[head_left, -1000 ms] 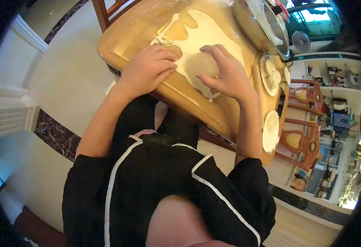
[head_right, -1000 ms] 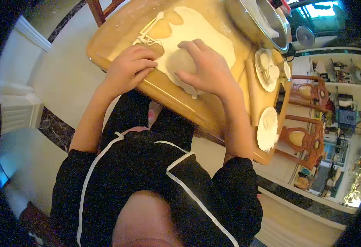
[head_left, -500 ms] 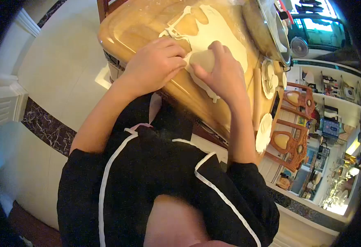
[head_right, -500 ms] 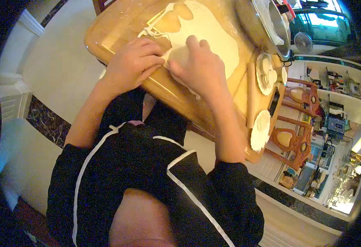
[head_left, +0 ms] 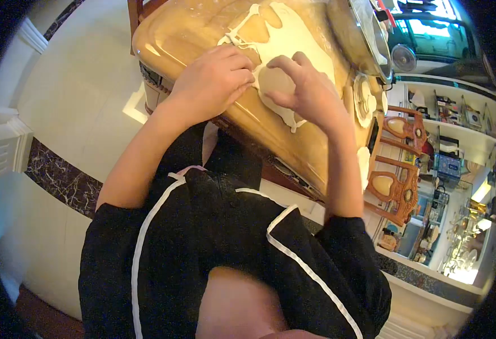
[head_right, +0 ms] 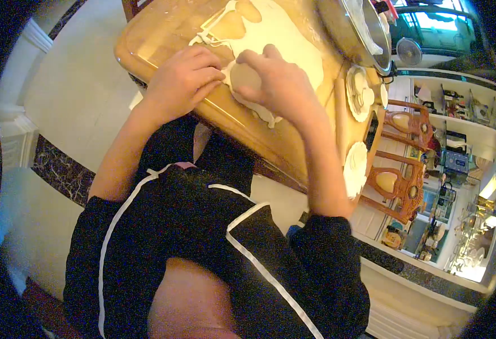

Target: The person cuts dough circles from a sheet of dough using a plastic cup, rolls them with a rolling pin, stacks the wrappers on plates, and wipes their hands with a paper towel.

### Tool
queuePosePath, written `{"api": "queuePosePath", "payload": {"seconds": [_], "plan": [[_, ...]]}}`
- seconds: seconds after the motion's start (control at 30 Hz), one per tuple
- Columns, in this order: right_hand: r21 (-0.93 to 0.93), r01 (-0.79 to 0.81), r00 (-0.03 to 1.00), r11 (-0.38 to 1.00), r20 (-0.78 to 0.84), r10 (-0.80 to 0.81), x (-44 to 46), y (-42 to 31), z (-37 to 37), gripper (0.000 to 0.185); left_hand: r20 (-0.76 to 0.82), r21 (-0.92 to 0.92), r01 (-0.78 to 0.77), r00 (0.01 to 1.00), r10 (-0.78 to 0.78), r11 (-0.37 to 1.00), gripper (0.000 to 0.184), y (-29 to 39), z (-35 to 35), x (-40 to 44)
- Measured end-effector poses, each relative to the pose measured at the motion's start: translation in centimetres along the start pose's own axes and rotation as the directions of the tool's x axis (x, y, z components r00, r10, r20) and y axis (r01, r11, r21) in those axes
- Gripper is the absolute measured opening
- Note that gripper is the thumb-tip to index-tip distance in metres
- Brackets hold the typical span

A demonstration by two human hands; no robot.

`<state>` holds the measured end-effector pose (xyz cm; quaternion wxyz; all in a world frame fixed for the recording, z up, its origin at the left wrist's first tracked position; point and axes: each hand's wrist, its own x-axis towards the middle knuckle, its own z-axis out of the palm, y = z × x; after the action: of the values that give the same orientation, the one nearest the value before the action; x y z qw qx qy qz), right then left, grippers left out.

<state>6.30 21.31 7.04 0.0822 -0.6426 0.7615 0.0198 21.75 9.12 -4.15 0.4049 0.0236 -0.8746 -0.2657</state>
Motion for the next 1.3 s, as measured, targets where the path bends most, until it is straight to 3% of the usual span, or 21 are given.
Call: {"api": "queuePosePath", "payload": {"seconds": [0.07, 0.2, 0.3, 0.43, 0.47, 0.53, 0.67, 0.77, 0.87, 0.93, 1.0, 1.13, 1.2, 1.23, 1.3], "plan": [[0.018, -0.286, 0.953, 0.958, -0.1, 0.287, -0.1, -1.8, 1.1, 0.043, 0.011, 0.012, -0.007, 1.0, 0.007, 1.0, 0.01, 0.0, 0.0, 0.2], [0.02, -0.387, 0.909, 0.922, -0.161, 0.385, 0.0, -1.9, 1.3, 0.05, -0.002, 0.013, -0.023, 1.0, 0.023, 1.0, 0.009, 0.2, -0.2, 0.2], [0.062, -0.005, 0.998, 0.998, -0.06, 0.009, -0.9, 0.1, -0.6, 0.058, -0.018, 0.015, -0.032, 0.999, 0.032, 0.999, 0.009, 0.1, -0.1, 0.1], [0.029, 0.103, 0.994, 0.994, 0.024, -0.103, -0.1, 0.4, -0.4, 0.052, -0.005, 0.033, -0.013, 1.0, 0.014, 0.999, 0.008, 0.1, 0.1, -0.1], [-0.001, -0.084, 0.995, 0.996, -0.047, 0.084, -0.2, -0.6, 0.3, 0.049, -0.006, 0.034, -0.018, 1.0, 0.018, 0.999, 0.008, 0.2, 0.1, -0.1], [-0.017, -0.449, 0.878, 0.893, -0.191, 0.438, 0.6, -2.8, 1.9, 0.048, -0.005, 0.054, 0.024, 1.0, -0.024, 0.998, 0.008, 0.5, 0.1, -0.1], [0.032, -0.53, 0.837, 0.848, -0.14, 0.529, 0.9, -1.8, 1.5, 0.057, -0.014, 0.067, -0.022, 1.0, 0.023, 0.997, 0.008, 0.3, 0.1, 0.1], [0.032, -0.054, 0.988, 0.998, -0.14, 0.058, -1.0, 1.0, -0.4, 0.059, -0.019, 0.073, -0.03, 0.999, 0.031, 0.997, 0.006, 0.4, 0.0, -0.1], [0.011, 0.046, 0.999, 0.999, -0.02, -0.046, -0.2, 1.3, 0.2, 0.054, -0.02, 0.061, -0.031, 0.999, 0.032, 0.998, 0.006, 0.5, 0.0, 0.1], [-0.01, -0.24, 0.963, 0.971, -0.127, 0.237, -0.2, -1.0, 1.2, 0.046, 0.001, 0.044, 0.003, 1.0, -0.003, 0.999, 0.009, 0.7, 0.0, 0.0], [0.055, -0.552, 0.808, 0.832, -0.211, 0.55, 0.7, -3.8, 1.9, 0.052, 0.0, 0.051, 0.007, 1.0, -0.007, 0.999, 0.01, 0.8, 0.0, 0.1], [0.102, -0.572, 0.809, 0.814, -0.096, 0.581, 0.3, -2.3, 0.9, 0.057, 0.003, 0.04, -0.01, 1.0, 0.01, 0.999, 0.01, 0.8, -0.1, 0.1], [0.014, -0.219, 0.958, 0.976, -0.185, 0.218, -0.9, -0.6, 0.6, 0.058, 0.002, 0.047, -0.015, 1.0, 0.015, 0.999, 0.01, 0.7, -0.1, 0.2], [0.017, 0.013, 0.979, 1.0, -0.202, -0.009, -1.2, 0.1, 0.3, 0.055, -0.002, 0.053, -0.014, 1.0, 0.014, 0.998, 0.01, 0.7, -0.1, 0.1], [0.026, -0.075, 0.985, 0.997, -0.155, 0.078, -0.8, -0.1, 0.8, 0.054, 0.002, 0.056, -0.009, 1.0, 0.009, 0.998, 0.01, 0.7, 0.0, 0.0]]}}
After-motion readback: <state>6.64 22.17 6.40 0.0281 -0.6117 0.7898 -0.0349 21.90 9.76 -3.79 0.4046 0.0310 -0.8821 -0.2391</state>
